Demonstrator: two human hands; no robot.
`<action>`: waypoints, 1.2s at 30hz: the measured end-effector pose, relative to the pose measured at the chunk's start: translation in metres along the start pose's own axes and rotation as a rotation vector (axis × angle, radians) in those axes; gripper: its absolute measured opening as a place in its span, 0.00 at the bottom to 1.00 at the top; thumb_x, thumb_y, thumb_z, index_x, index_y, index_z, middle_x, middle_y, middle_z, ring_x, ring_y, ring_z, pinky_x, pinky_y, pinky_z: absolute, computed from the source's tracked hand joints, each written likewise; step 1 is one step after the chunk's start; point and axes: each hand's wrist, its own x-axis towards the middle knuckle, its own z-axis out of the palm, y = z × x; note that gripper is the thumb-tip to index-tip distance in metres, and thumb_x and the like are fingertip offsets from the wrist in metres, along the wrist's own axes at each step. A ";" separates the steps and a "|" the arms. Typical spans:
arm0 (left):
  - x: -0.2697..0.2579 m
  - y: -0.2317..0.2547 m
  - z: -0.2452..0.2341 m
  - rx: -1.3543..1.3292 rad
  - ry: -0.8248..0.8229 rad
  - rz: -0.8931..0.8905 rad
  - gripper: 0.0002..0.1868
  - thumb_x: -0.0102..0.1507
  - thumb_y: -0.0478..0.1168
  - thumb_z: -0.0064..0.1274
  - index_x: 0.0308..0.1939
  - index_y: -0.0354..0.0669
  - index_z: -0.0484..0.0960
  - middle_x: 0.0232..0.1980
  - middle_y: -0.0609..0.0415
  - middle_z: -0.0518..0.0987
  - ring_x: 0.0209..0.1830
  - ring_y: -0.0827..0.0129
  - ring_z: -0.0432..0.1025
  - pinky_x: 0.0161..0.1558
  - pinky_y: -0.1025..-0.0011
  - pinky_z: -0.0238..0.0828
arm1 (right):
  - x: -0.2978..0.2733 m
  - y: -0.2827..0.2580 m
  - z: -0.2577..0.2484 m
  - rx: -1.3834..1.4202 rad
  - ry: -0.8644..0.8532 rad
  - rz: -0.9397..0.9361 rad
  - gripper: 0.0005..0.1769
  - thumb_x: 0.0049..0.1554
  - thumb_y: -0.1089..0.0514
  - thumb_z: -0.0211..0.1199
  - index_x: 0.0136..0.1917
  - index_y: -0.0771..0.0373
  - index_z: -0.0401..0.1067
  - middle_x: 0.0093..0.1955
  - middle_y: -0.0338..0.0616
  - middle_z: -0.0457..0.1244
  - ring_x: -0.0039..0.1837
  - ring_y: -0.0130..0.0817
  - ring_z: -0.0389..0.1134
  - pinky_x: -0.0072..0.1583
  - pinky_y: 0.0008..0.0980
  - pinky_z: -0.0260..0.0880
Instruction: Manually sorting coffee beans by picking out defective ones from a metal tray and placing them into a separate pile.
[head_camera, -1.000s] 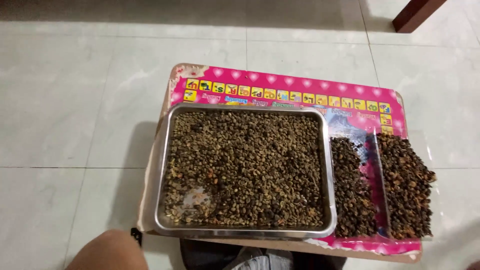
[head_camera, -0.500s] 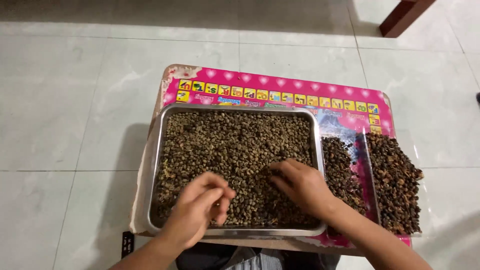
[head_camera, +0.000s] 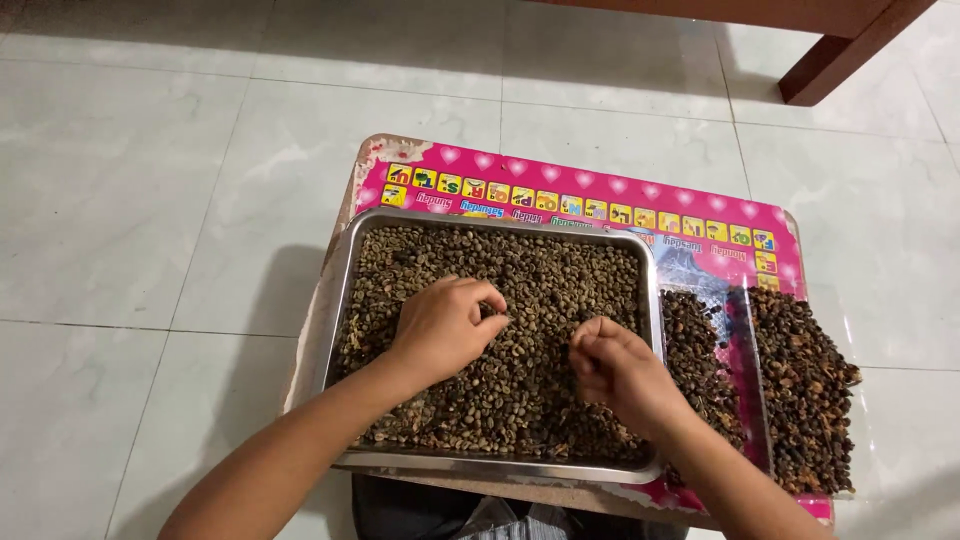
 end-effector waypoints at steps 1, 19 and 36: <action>0.006 -0.004 0.002 0.264 -0.024 0.101 0.07 0.61 0.42 0.59 0.43 0.50 0.86 0.28 0.55 0.80 0.34 0.61 0.74 0.35 0.66 0.72 | 0.003 -0.002 0.000 0.325 -0.016 0.136 0.04 0.62 0.60 0.51 0.51 0.59 0.63 0.32 0.38 0.51 0.29 0.25 0.47 0.30 0.24 0.46; 0.003 0.002 -0.012 -1.111 0.030 -0.307 0.11 0.71 0.39 0.40 0.46 0.36 0.76 0.41 0.49 0.77 0.35 0.76 0.62 0.30 0.83 0.62 | 0.035 -0.022 0.007 -0.452 0.172 -0.381 0.07 0.59 0.61 0.64 0.51 0.63 0.79 0.37 0.47 0.67 0.43 0.33 0.65 0.48 0.36 0.67; 0.067 -0.008 -0.002 0.175 -0.070 -0.133 0.14 0.62 0.49 0.58 0.46 0.47 0.85 0.36 0.54 0.86 0.40 0.58 0.80 0.43 0.62 0.73 | 0.083 -0.066 0.034 -0.604 0.104 -0.294 0.11 0.58 0.56 0.67 0.53 0.60 0.81 0.39 0.41 0.66 0.41 0.37 0.67 0.45 0.31 0.65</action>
